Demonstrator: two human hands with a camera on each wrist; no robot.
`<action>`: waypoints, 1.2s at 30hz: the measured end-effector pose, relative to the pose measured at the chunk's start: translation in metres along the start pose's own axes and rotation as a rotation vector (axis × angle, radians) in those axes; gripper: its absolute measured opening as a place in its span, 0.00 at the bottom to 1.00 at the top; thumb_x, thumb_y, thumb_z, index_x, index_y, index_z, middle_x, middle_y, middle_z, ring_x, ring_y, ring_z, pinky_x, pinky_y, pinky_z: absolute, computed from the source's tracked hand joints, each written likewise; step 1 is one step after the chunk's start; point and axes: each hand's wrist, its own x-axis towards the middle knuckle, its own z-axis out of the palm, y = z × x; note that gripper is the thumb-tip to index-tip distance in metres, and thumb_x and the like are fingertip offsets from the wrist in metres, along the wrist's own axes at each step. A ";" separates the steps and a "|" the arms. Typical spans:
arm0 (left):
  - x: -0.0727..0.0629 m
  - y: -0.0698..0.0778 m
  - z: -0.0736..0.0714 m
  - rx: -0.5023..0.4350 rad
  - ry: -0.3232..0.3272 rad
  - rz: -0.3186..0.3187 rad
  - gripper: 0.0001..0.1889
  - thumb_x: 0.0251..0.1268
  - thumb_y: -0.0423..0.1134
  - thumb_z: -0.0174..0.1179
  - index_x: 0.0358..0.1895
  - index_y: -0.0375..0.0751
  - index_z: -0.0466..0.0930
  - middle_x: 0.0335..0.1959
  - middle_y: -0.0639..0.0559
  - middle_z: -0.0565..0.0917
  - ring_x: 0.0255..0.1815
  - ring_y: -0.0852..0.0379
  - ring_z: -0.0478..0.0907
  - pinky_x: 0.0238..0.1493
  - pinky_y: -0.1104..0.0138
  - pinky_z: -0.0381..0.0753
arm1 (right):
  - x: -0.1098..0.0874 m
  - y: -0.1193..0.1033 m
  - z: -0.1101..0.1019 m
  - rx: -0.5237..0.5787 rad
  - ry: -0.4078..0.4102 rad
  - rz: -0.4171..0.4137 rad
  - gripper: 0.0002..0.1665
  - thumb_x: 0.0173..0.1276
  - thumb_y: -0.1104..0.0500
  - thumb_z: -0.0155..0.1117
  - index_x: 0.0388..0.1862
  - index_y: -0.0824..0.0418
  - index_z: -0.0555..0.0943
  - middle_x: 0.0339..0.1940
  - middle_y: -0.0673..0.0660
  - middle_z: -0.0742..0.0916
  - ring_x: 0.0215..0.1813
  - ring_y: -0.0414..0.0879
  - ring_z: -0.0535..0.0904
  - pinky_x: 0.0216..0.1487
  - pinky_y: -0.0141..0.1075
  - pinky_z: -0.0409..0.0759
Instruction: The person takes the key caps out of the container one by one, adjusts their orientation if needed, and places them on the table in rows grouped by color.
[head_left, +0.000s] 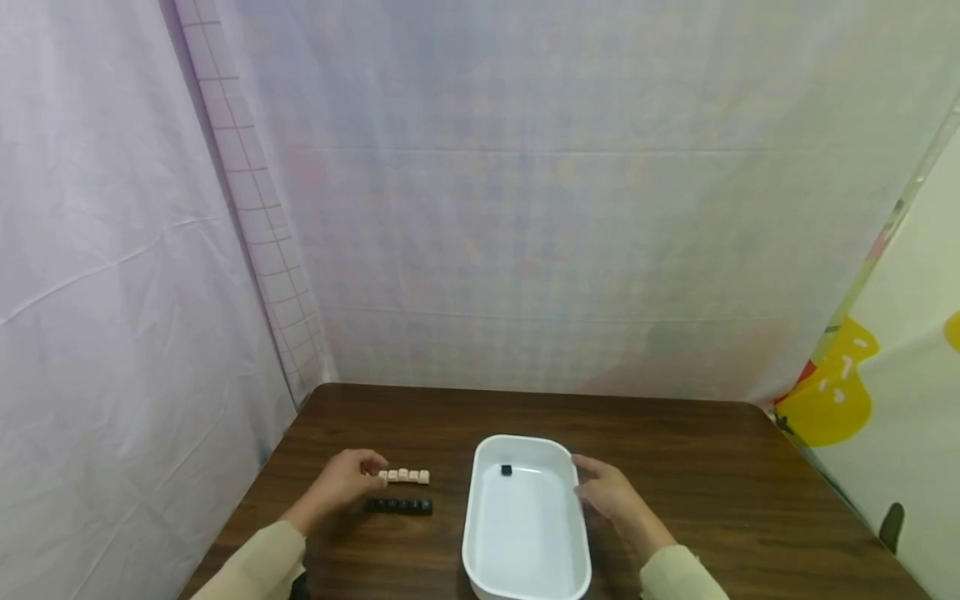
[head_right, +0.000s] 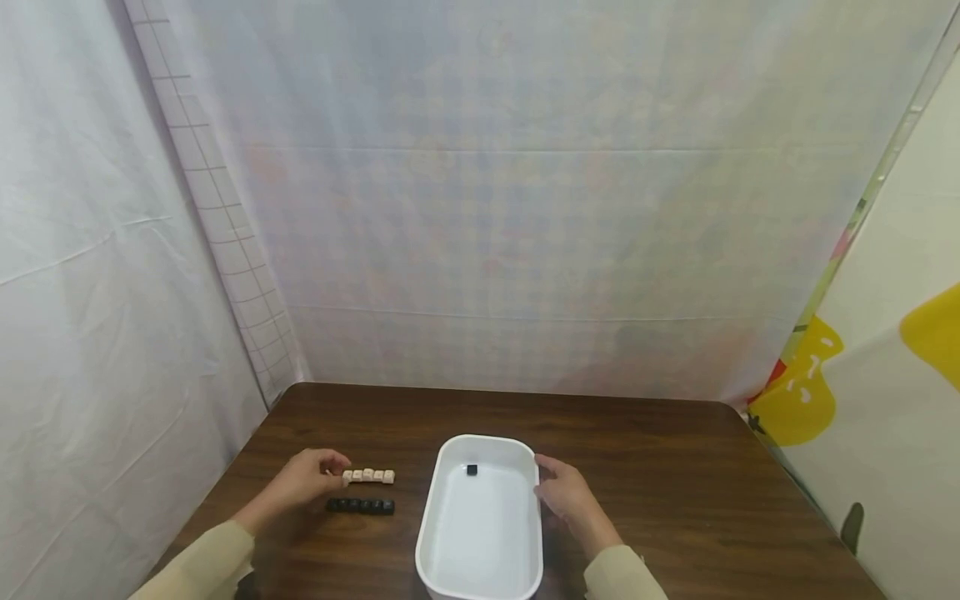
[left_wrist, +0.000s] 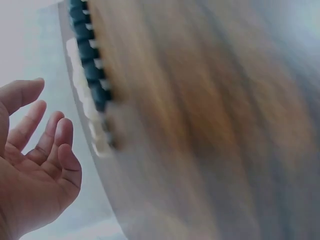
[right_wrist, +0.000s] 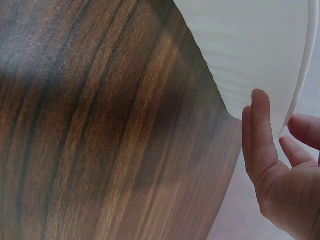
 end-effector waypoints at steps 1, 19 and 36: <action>0.002 0.004 0.001 0.005 0.000 0.006 0.13 0.54 0.32 0.69 0.44 0.34 0.84 0.35 0.50 0.83 0.35 0.55 0.77 0.37 0.59 0.78 | 0.000 0.000 0.000 -0.002 0.001 0.001 0.37 0.61 0.74 0.56 0.72 0.72 0.65 0.54 0.76 0.80 0.41 0.57 0.83 0.32 0.53 0.83; 0.058 0.092 0.061 0.152 -0.045 0.240 0.12 0.57 0.35 0.71 0.43 0.34 0.86 0.41 0.44 0.80 0.44 0.46 0.76 0.48 0.52 0.76 | 0.003 0.003 0.001 0.010 0.011 -0.011 0.37 0.60 0.74 0.56 0.71 0.72 0.65 0.52 0.76 0.81 0.38 0.56 0.83 0.30 0.53 0.83; 0.091 0.116 0.128 0.406 -0.082 0.142 0.12 0.55 0.42 0.72 0.44 0.50 0.89 0.50 0.46 0.78 0.56 0.45 0.71 0.55 0.49 0.72 | 0.001 0.001 0.002 0.015 0.036 -0.039 0.37 0.57 0.75 0.57 0.70 0.74 0.67 0.47 0.74 0.83 0.36 0.55 0.83 0.30 0.52 0.83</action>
